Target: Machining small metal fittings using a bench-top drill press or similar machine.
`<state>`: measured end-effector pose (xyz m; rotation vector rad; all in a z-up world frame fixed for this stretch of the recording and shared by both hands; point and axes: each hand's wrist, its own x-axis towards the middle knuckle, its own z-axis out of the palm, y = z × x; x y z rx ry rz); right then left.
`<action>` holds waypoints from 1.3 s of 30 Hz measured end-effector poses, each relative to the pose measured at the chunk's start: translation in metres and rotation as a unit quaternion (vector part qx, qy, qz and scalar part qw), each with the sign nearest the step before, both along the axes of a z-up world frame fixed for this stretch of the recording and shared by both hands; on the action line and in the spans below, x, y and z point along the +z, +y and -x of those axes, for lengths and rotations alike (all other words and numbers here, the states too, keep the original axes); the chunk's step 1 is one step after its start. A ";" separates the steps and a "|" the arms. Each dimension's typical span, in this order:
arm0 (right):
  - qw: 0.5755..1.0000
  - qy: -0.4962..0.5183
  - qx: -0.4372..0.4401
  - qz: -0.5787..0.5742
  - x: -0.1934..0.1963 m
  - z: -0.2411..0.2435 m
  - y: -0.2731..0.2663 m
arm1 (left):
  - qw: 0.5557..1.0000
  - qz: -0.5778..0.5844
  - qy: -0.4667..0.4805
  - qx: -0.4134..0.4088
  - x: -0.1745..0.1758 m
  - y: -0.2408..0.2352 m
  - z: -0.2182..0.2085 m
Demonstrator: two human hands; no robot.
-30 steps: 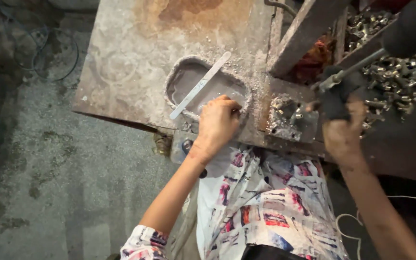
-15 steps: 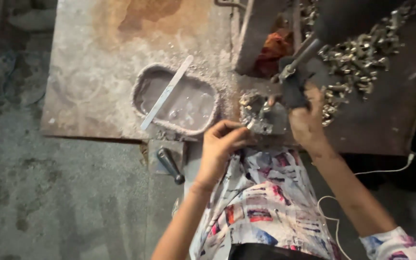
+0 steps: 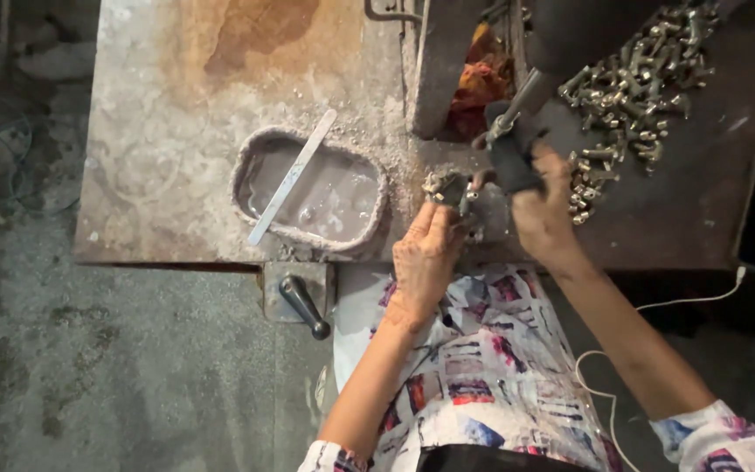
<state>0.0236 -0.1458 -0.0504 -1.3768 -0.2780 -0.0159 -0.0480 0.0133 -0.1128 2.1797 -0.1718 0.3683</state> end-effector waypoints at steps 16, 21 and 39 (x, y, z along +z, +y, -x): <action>0.960 -0.151 -0.106 0.211 -0.026 -0.003 -0.020 | 0.983 -0.183 0.010 0.000 0.038 0.010 -0.053; 0.957 -0.188 -0.076 0.209 -0.013 -0.001 -0.016 | 0.994 0.101 -0.011 0.036 0.058 0.008 -0.041; 0.983 -0.087 0.011 0.163 -0.035 -0.018 -0.046 | 0.877 0.469 -0.075 -0.066 0.167 0.013 -0.026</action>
